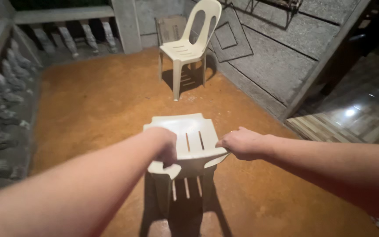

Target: The person repeatedly picks up, moves, and repositions two white plastic chairs on a tiled balcony. They lift and place the chairs multiple times, sometimes side by side, sometimes apart, and occasionally stack one on top of the other before separating them again.

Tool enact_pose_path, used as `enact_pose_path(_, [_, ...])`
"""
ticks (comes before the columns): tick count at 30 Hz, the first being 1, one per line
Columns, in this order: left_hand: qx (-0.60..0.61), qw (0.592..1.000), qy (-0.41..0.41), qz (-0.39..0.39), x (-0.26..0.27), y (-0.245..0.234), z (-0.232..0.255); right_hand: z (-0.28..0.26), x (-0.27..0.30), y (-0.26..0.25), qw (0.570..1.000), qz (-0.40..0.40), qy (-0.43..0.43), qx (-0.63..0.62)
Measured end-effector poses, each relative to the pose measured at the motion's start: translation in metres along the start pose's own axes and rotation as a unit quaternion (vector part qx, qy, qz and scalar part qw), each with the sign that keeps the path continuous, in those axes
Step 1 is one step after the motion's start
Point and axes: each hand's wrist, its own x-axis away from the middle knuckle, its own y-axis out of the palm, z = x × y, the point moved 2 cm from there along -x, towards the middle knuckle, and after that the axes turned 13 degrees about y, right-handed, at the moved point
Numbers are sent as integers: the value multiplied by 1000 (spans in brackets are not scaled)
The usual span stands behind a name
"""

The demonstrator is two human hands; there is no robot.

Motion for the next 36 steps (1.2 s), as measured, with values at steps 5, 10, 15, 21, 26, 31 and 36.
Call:
enact_pose_path(5, [-9, 999, -21, 31, 19, 24, 38, 6, 4, 3, 999, -7, -29, 31])
enact_pose_path(10, [27, 998, -45, 41, 61, 52, 46, -22, 14, 2, 995, 28, -98, -8])
enact_pose_path(15, [-14, 995, -97, 17, 99, 83, 52, -52, 36, 22, 992, 30, -105, -60])
enact_pose_path(21, [-24, 994, -94, 43, 112, 112, 86, -59, 69, 38, 989, 28, -141, -44])
enact_pose_path(26, [-22, 993, -99, 54, 124, 121, 106, -60, 85, 39, 983, 26, -178, -38])
enact_pose_path(31, [111, 990, -82, 15, 118, 124, 115, -55, 106, 36, 987, -1, -158, -3])
enact_pose_path(36, [166, 976, -101, 100, 103, 135, 128, -64, 119, 30, 988, -4, -153, 3])
